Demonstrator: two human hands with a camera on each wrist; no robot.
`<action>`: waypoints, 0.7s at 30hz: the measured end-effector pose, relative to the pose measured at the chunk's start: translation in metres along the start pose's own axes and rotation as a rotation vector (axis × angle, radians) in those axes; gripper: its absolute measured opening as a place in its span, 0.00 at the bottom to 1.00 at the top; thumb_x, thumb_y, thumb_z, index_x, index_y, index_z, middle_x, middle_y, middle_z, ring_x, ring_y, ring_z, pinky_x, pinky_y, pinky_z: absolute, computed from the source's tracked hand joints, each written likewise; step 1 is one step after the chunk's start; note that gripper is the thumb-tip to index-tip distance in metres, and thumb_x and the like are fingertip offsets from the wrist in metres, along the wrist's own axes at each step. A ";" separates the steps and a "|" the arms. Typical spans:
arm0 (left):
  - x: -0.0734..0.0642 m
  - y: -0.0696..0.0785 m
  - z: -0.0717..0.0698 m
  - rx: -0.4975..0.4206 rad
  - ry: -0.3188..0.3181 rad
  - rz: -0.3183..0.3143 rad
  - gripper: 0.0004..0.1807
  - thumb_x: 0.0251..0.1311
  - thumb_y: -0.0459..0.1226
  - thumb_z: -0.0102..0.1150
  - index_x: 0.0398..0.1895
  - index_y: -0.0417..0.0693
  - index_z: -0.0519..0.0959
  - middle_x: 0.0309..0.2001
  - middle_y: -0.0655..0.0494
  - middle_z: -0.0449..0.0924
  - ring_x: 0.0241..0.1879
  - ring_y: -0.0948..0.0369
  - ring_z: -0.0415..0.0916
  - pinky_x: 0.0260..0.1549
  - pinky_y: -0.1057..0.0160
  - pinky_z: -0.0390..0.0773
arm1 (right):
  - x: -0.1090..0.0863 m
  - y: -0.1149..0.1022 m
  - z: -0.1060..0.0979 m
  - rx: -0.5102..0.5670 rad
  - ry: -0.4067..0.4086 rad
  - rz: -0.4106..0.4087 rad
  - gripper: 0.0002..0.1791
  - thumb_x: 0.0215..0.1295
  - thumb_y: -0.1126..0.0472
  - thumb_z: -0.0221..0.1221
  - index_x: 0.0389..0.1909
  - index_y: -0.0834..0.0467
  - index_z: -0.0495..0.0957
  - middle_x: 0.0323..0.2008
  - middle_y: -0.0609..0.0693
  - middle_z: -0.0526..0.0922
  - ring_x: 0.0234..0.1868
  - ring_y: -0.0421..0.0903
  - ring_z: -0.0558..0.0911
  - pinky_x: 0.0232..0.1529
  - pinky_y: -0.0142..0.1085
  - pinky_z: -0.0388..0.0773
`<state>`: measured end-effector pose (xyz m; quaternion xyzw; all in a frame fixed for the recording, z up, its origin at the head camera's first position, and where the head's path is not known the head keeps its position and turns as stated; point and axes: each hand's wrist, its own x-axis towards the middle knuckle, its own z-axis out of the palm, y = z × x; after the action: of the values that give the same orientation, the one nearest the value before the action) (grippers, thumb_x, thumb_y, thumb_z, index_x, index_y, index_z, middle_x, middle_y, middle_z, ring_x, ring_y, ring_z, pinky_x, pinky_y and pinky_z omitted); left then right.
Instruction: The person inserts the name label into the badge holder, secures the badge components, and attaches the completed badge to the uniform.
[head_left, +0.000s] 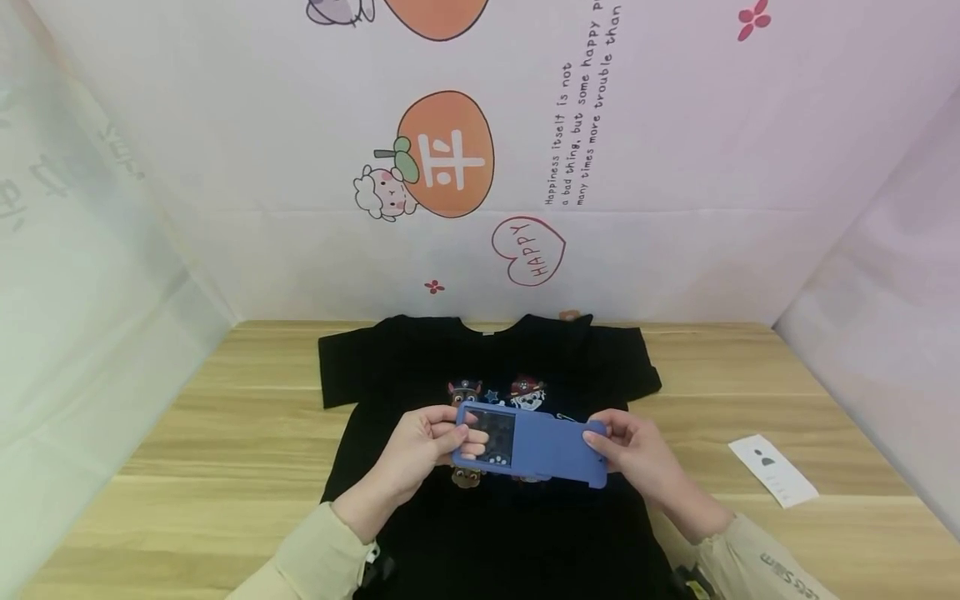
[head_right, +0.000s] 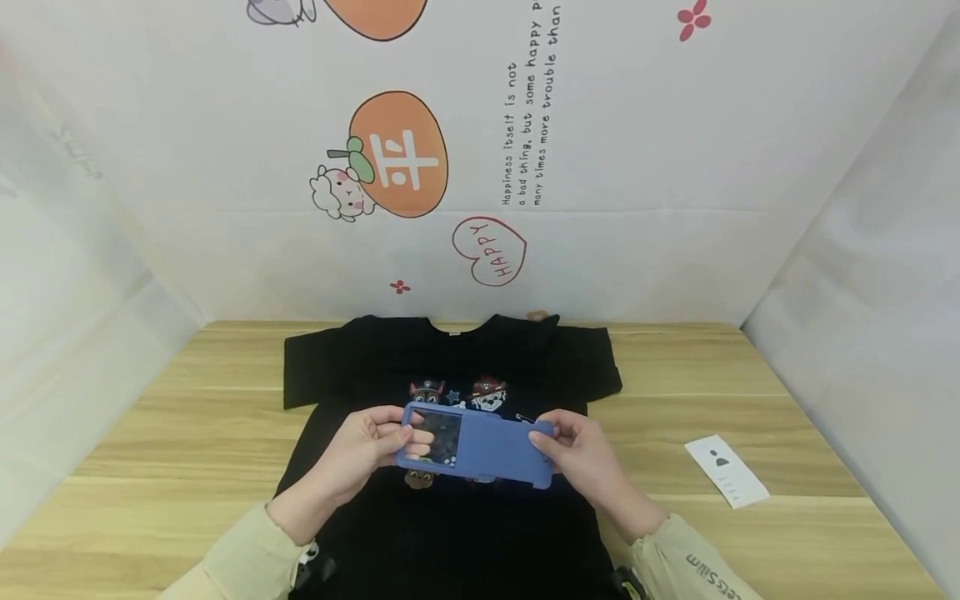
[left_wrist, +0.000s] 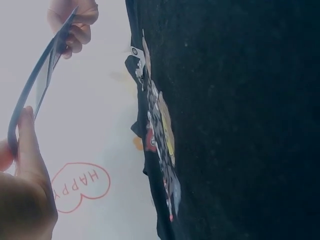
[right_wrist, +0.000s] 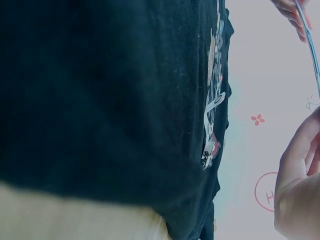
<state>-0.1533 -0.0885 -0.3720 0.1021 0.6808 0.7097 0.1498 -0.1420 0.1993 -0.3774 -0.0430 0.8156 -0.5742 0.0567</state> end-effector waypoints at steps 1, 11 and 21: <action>0.000 0.000 -0.001 0.004 0.003 0.000 0.16 0.65 0.29 0.52 0.51 0.23 0.70 0.40 0.40 0.84 0.35 0.64 0.84 0.42 0.61 0.82 | 0.000 0.000 0.000 -0.004 0.003 0.004 0.12 0.68 0.66 0.54 0.47 0.70 0.73 0.31 0.54 0.79 0.33 0.42 0.82 0.36 0.39 0.84; -0.003 0.000 -0.011 0.038 0.026 0.012 0.15 0.66 0.29 0.51 0.50 0.23 0.71 0.40 0.41 0.84 0.36 0.65 0.84 0.43 0.62 0.82 | 0.001 0.001 -0.003 -0.027 0.012 0.016 0.14 0.68 0.64 0.54 0.49 0.70 0.72 0.35 0.56 0.80 0.37 0.46 0.81 0.38 0.41 0.84; -0.008 0.000 -0.015 0.042 0.041 0.016 0.17 0.66 0.30 0.52 0.51 0.22 0.69 0.41 0.40 0.84 0.36 0.65 0.84 0.43 0.60 0.82 | -0.001 0.000 -0.009 -0.018 -0.005 0.008 0.15 0.69 0.63 0.53 0.50 0.70 0.71 0.35 0.55 0.79 0.36 0.42 0.81 0.38 0.39 0.84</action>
<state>-0.1510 -0.1053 -0.3725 0.0959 0.6976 0.6984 0.1281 -0.1418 0.2078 -0.3746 -0.0415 0.8208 -0.5665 0.0607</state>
